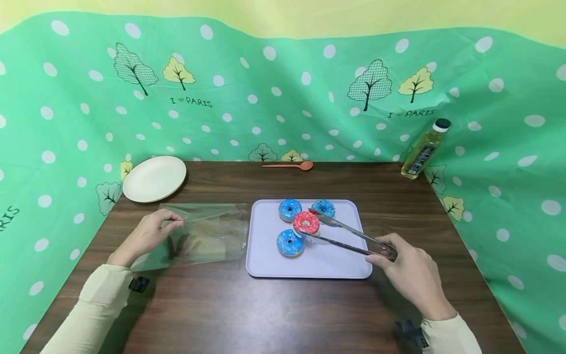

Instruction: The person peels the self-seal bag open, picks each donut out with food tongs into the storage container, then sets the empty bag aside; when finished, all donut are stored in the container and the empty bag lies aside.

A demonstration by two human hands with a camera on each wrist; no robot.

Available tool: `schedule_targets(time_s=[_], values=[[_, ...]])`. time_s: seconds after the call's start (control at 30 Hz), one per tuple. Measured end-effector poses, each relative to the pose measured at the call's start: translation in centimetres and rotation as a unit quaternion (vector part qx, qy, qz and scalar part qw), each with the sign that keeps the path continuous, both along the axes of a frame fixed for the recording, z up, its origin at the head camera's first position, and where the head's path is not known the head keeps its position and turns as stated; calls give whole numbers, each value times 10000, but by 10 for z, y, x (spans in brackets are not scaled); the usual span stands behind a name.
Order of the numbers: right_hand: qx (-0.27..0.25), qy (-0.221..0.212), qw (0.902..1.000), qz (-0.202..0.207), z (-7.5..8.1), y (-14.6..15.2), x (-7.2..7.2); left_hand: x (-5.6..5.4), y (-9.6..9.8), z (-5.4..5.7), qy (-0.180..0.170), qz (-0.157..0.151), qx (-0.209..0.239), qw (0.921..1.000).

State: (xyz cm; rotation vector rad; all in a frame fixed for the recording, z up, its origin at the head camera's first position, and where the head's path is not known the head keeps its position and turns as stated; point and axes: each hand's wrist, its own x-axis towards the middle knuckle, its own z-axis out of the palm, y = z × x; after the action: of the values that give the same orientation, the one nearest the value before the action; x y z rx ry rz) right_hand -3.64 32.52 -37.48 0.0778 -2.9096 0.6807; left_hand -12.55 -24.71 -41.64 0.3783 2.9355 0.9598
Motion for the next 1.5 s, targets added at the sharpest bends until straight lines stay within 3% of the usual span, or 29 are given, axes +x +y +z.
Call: schedule_targets(time_s=[0.4,0.93,1.5], values=[[237,-469,9982,-297,-9,18,14,0,1,-2,-7,-35,-19,10000],[321,-735,9962,-335,-14,31,24,1,5,-6,18,-97,-129,9999],[7,-623,9975,-338,-10,45,15,4,13,-5,2,5,-554,9985]])
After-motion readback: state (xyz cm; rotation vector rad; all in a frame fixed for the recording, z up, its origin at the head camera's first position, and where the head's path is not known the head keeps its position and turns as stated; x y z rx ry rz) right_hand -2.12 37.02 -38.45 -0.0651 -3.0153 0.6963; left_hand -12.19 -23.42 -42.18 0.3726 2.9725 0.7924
